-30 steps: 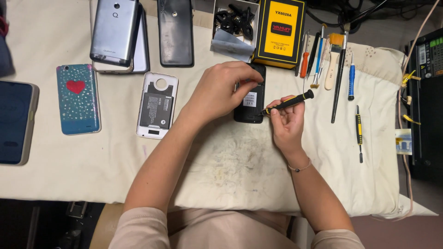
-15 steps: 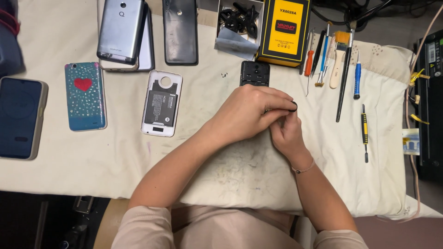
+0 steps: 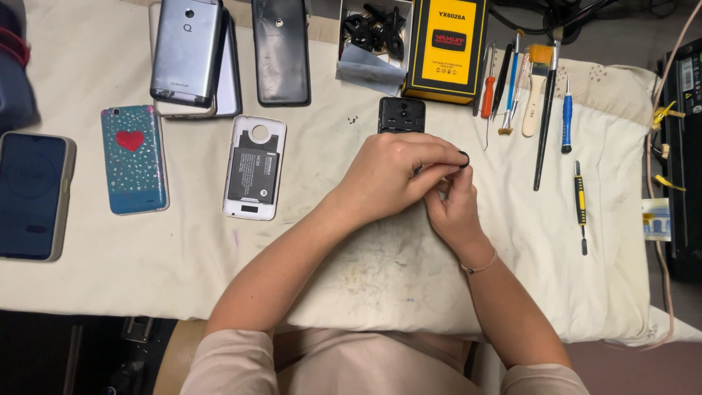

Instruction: Disassembling a mobile phone by removing internal screws with a precision screwdriver.

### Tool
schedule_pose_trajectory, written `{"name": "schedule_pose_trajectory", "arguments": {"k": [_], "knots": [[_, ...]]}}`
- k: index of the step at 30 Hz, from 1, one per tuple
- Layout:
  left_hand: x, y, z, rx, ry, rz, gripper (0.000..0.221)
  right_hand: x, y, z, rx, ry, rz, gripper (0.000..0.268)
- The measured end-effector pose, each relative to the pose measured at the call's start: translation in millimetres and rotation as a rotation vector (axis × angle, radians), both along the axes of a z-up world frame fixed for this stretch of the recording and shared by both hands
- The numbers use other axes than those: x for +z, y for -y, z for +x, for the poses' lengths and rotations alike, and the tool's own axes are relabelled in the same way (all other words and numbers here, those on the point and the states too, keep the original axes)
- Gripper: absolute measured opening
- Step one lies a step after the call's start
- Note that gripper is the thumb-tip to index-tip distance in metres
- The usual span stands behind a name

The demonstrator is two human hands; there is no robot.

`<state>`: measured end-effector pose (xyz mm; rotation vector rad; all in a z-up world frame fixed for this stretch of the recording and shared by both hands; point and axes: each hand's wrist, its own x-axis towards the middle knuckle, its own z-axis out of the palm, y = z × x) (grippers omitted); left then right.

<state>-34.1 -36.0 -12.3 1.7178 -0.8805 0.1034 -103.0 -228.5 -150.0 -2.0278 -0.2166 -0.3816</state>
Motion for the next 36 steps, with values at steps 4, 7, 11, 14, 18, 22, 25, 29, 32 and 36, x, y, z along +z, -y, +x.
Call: {"name": "schedule_pose_trajectory", "arguments": {"k": [4,7,11,14,18,22,25,29,32,36], "knots": [[5.3,-3.2,3.2,-0.007,-0.016,-0.017,0.013,0.1,-2.0,0.1,-0.052,-0.013,-0.016,0.029],[1.1,-1.9,3.9,0.006,-0.002,-0.025,0.011,9.8,-7.8,1.7,-0.055,-0.008,0.0,0.03],[3.0,0.5,0.2,0.057,0.077,0.017,0.008,-9.2,5.2,-2.0,-0.095,0.016,-0.094,0.025],[10.3,0.8,-7.2,0.146,0.283,0.141,0.007,-19.6,9.9,-5.3,-0.115,0.037,-0.151,0.021],[1.1,11.5,-23.0,0.281,0.523,0.278,0.006,38.4,-18.4,-5.3,-0.089,0.068,-0.144,0.018],[-1.8,13.5,-23.1,0.287,0.516,0.287,0.007,10.0,4.4,-7.5,-0.078,0.058,-0.14,0.021],[-12.5,13.7,-21.7,0.279,0.483,0.266,0.005,-45.1,38.2,-7.0,-0.003,-0.057,-0.128,0.027],[-4.4,14.5,-19.2,0.259,0.482,0.297,0.006,12.8,-4.9,-2.5,-0.065,-0.067,0.087,0.018],[-7.9,15.2,-16.2,0.274,0.467,0.31,0.006,-4.0,-6.6,-1.2,-0.144,-0.025,0.222,0.016],[-11.7,14.0,-14.0,0.239,0.472,0.313,0.008,11.5,-14.8,1.6,-0.146,-0.073,0.288,0.017]]}}
